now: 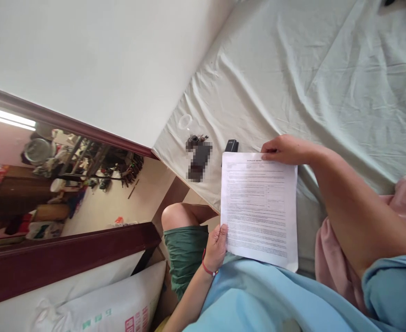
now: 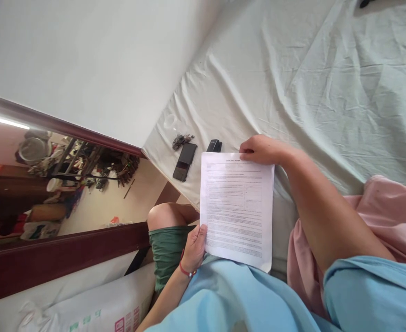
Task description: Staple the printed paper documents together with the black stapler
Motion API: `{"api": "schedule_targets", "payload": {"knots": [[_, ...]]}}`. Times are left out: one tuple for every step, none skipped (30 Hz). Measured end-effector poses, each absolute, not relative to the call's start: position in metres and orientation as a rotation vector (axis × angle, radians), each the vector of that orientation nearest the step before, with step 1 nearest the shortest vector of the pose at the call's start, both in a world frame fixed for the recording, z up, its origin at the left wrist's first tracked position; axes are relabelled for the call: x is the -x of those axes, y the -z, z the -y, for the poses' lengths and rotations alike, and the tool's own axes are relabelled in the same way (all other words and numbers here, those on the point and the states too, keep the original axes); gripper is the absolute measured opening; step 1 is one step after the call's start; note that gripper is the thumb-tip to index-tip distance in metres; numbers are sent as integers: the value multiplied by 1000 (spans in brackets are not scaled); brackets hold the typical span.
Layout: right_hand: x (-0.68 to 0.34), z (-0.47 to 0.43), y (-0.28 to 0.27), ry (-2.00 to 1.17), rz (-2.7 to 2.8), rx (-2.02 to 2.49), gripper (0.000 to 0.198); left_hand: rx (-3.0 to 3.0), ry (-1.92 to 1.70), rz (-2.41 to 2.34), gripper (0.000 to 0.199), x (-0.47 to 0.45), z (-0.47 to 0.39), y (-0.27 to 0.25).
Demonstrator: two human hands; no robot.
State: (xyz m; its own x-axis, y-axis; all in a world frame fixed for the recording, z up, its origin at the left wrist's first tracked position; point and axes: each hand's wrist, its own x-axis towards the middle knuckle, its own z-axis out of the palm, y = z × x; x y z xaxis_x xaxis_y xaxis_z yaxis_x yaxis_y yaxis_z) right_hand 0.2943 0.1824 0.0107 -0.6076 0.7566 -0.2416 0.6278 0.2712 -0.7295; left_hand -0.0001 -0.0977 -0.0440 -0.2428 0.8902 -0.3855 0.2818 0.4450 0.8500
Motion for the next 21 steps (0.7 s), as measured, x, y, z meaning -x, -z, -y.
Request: {"api": "schedule_targets", "payload": {"knots": [[-297,-183,-11,-1256,2349,1332,17,-1001,-825,-1762,58,1,98,45],[-299,-184,-11,-1250,2317,1359,15,-995,-828,-1763,58,1,98,45],[-301,-185,-12,-1240,2289,1384,15,-989,-829,-1762,58,1,98,46],[-302,-186,-12,-1230,2272,1408,15,-982,-831,-1759,58,2,98,47],[-304,-187,-12,-1222,2270,1428,16,-972,-842,-1757,57,2,98,47],[-305,-187,-12,-1219,2281,1441,17,-960,-857,-1759,57,2,98,48],[-306,-187,-12,-1221,2298,1447,19,-947,-876,-1765,57,2,97,49],[-308,-188,-11,-1226,2318,1448,21,-934,-892,-1774,58,3,97,49],[-309,-189,-11,-1228,2334,1447,23,-924,-903,-1784,59,3,96,49],[-310,-189,-10,-1224,2341,1452,24,-917,-909,-1790,60,3,96,50],[-311,-190,-8,-1214,2336,1466,24,-913,-912,-1791,60,3,95,50],[-312,-190,-8,-1203,2321,1487,23,-911,-914,-1786,60,3,95,50],[-312,-191,-7,-1194,2304,1508,23,-911,-920,-1778,59,2,94,51],[-312,-191,-7,-1189,2288,1523,22,-913,-924,-1770,58,2,94,52],[-313,-191,-7,-1188,2275,1531,22,-915,-931,-1764,57,2,93,52],[-313,-191,-8,-1189,2269,1528,21,-918,-935,-1761,56,2,93,53],[-313,-191,-8,-1191,2265,1521,20,-923,-937,-1759,55,2,92,54],[-313,-191,-9,-1192,2264,1514,19,-929,-934,-1759,55,2,92,54],[-313,-191,-9,-1191,2263,1509,19,-938,-926,-1761,55,2,92,55],[-313,-191,-9,-1191,2263,1504,18,-949,-915,-1767,55,2,92,55],[-314,-192,-9,-1195,2261,1500,18,-963,-904,-1775,55,3,91,54]]}}
